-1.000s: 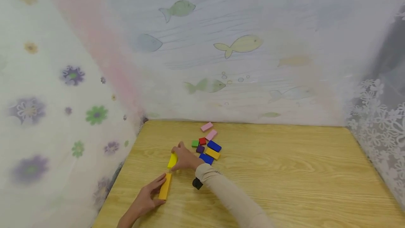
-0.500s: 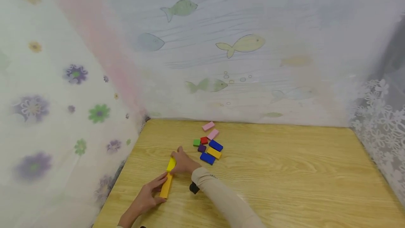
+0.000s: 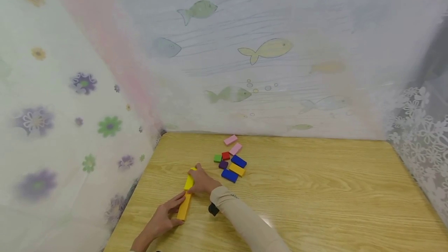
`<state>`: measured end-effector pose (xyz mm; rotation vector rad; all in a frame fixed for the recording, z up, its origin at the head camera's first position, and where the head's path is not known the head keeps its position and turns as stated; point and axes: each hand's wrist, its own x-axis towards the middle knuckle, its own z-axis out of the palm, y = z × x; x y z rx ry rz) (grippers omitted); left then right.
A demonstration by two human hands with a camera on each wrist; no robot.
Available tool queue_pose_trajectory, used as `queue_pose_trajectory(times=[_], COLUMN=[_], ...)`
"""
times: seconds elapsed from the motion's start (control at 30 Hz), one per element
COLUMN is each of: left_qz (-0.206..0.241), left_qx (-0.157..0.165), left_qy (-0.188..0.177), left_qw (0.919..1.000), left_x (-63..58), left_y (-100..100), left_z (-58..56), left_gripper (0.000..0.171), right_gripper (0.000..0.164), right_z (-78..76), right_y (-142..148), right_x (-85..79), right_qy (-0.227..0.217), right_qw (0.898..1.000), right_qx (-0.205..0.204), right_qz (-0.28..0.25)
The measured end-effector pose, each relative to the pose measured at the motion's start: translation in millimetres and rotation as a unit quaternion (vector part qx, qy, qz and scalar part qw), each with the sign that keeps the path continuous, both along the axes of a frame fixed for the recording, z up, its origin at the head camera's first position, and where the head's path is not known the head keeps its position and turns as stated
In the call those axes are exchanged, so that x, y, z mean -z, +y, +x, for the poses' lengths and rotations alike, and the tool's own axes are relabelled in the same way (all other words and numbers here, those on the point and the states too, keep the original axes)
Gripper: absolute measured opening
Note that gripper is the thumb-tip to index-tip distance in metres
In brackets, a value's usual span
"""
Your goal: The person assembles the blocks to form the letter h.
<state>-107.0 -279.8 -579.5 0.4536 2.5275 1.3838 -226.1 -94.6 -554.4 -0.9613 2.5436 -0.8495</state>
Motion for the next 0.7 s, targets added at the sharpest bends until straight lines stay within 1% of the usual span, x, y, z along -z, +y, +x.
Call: queue_pose_trajectory(times=[0.17, 0.27, 0.37, 0.5, 0.7], left_qz=[0.0, 0.001, 0.002, -0.003, -0.006], left_qx=[0.001, 0.0, -0.003, -0.005, -0.001], left_qy=[-0.001, 0.0, -0.005, -0.012, -0.021], left_qw=[1.0, 1.0, 1.0, 0.9999, 0.9998], left_x=[0.2, 0.5, -0.1, -1.5, -0.5], left_y=[-0.8, -0.7, -0.2, 0.3, -0.7], left_z=[1.0, 0.4, -1.1, -1.9, -0.9], left_gripper=[0.078, 0.078, 0.079, 0.078, 0.078], right_gripper=[0.067, 0.062, 0.057, 0.054, 0.052], right_z=[0.1, -0.2, -0.1, 2.7, 8.7], right_y=[0.3, 1.0, 1.6, 1.0, 1.3], right_x=[5.0, 6.9, 5.6, 2.6, 2.9], right_qy=[0.011, 0.026, 0.036, 0.027, 0.008], right_qw=[1.0, 1.0, 0.999, 0.999, 1.0], right_qx=[-0.01, -0.013, -0.013, -0.01, -0.005], right_qz=[-0.001, 0.002, 0.008, 0.018, 0.027])
